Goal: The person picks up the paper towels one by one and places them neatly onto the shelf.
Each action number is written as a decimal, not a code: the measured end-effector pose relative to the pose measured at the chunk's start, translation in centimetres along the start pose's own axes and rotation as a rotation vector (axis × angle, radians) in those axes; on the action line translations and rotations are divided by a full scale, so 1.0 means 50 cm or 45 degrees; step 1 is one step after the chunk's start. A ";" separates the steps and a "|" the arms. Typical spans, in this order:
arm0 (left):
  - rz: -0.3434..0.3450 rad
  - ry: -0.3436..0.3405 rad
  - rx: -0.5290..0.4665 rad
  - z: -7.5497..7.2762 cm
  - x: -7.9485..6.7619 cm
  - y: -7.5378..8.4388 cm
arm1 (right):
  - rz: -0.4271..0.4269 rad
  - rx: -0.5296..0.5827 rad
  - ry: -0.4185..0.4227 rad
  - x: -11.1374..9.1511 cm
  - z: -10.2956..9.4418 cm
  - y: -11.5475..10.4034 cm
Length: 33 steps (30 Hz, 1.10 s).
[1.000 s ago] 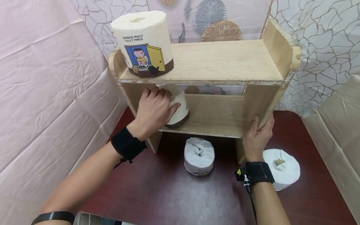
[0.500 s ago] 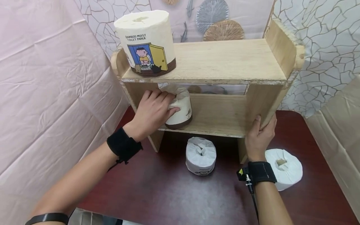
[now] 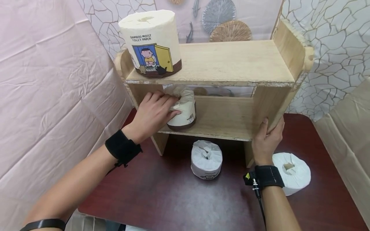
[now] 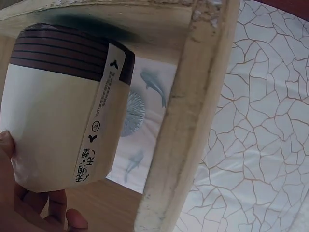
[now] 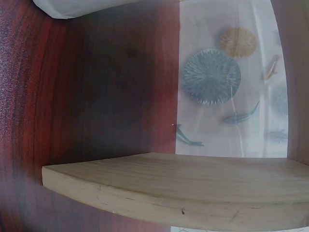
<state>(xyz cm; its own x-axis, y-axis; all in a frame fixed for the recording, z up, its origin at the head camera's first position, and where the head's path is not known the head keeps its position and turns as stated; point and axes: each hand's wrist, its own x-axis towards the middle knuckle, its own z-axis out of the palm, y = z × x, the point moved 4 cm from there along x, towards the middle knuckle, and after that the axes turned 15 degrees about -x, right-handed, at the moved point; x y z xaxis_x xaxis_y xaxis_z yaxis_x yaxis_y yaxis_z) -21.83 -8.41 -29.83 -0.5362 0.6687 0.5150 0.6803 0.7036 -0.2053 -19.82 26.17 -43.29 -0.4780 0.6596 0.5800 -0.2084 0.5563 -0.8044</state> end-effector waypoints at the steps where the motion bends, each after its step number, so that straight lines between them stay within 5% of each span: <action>1: 0.001 0.002 0.006 -0.001 -0.001 -0.001 | 0.000 0.002 0.004 -0.001 0.000 0.000; 22: -0.009 0.047 0.053 -0.004 -0.013 -0.013 | -0.009 0.016 0.019 -0.003 -0.001 0.000; 33: 0.117 0.028 0.008 -0.003 -0.019 -0.015 | -0.005 0.020 0.025 -0.003 0.002 0.004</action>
<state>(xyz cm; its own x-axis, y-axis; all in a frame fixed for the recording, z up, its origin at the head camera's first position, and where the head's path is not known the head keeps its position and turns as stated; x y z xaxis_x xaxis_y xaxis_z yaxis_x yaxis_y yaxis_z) -21.77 -9.62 -30.06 -0.4605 0.7254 0.5116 0.7232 0.6408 -0.2577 -19.85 26.14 -43.57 -0.4602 0.6673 0.5856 -0.2235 0.5513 -0.8038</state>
